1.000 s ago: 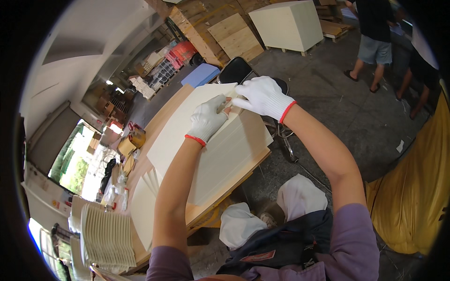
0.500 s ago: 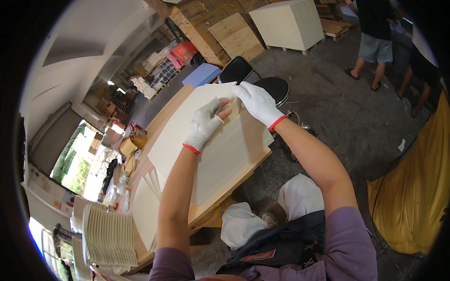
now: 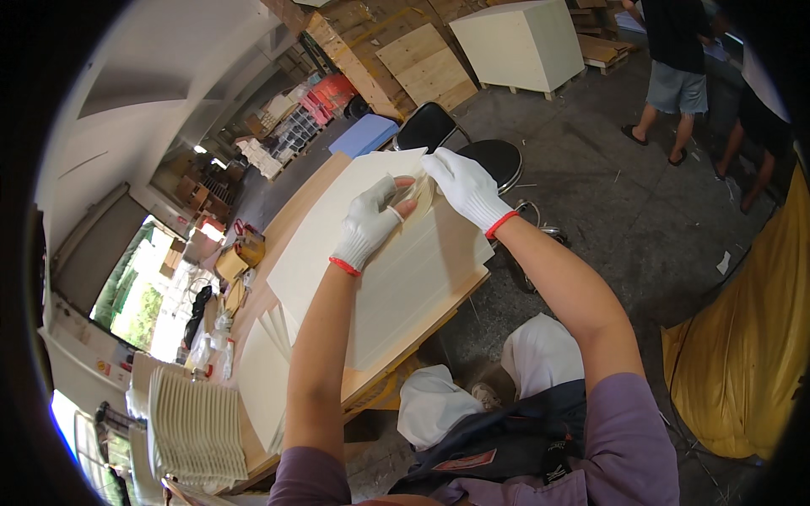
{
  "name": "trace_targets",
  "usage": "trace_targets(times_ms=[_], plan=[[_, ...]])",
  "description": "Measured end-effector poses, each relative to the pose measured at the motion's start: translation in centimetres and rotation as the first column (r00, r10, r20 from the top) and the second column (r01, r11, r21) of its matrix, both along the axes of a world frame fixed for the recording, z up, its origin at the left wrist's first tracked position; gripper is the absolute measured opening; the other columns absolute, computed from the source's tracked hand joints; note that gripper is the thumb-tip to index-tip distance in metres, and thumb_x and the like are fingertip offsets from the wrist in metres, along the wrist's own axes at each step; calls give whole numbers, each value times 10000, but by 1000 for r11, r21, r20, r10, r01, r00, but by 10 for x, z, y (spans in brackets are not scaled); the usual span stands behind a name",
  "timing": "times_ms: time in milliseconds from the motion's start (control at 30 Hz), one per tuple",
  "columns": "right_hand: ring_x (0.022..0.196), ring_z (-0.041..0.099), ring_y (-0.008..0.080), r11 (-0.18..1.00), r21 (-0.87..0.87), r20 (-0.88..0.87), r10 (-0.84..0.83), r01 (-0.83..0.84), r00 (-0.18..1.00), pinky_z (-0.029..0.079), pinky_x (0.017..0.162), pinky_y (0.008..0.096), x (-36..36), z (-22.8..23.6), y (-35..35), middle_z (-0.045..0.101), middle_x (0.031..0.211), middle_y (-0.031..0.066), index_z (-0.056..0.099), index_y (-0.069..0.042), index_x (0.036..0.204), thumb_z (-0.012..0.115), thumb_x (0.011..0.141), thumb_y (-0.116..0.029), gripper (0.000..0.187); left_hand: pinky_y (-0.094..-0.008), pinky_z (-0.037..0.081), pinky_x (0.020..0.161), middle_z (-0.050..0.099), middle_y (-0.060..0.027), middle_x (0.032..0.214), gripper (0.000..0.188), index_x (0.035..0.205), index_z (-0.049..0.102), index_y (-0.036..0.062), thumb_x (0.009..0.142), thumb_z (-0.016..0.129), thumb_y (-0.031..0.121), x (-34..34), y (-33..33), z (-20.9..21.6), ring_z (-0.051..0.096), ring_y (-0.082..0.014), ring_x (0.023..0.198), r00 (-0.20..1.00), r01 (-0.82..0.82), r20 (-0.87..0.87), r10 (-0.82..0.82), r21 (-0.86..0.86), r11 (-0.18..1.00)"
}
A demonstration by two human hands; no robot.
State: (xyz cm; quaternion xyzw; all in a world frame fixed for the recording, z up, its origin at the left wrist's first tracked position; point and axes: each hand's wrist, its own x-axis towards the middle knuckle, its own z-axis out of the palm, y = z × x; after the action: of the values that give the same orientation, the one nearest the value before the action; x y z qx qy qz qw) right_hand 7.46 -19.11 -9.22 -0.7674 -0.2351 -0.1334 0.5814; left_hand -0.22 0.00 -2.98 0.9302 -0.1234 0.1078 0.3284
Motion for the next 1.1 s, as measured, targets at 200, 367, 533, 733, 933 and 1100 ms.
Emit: trace_targets(times_ms=[200,367,533,733,933,1100], plan=[[914,653,423,999,-44,22,-20,21,1000,471,782,493,-3,2,1,658,900,216,584,-40,1006,400,1067,-596,589,-324,513,864,740,-107,1027,328,1316,695,105,1009,632,202,-3,-4,0,643,-177,909,998,-22,64,22,-1,1000],[932,650,441,997,-59,13,-43,44,999,474,786,508,4,-4,3,669,917,215,589,-52,1019,387,1068,-596,583,-307,486,748,636,-56,832,318,1273,720,119,980,698,240,-1,-5,0,567,-131,773,999,-28,24,26,74,997],[934,648,444,998,-32,30,-53,54,998,474,792,509,3,-5,5,671,923,212,590,-56,1019,386,1070,-582,567,-310,447,685,485,0,732,386,1265,722,119,914,788,263,0,-4,-1,481,-110,714,999,-38,39,33,115,993],[911,649,434,998,-43,17,-52,53,998,475,790,497,2,-5,2,663,893,205,593,-52,1019,382,1069,-594,584,-313,473,716,544,-26,764,333,1285,718,121,968,701,222,-5,-9,4,522,-125,735,1000,-22,17,20,104,994],[889,652,417,1000,-19,-27,-16,15,1000,475,781,481,0,-1,1,659,868,195,591,-49,1011,402,1069,-594,579,-312,516,797,660,-78,846,315,1312,695,114,1038,547,163,-4,-6,-2,594,-140,788,993,-3,115,-3,45,999],[895,650,425,999,-15,8,-37,37,999,476,786,484,4,-6,3,660,882,205,594,-43,1023,405,1073,-579,570,-315,505,748,642,-67,806,300,1260,705,107,985,690,227,0,-4,-4,581,-134,751,997,-22,74,9,171,985]])
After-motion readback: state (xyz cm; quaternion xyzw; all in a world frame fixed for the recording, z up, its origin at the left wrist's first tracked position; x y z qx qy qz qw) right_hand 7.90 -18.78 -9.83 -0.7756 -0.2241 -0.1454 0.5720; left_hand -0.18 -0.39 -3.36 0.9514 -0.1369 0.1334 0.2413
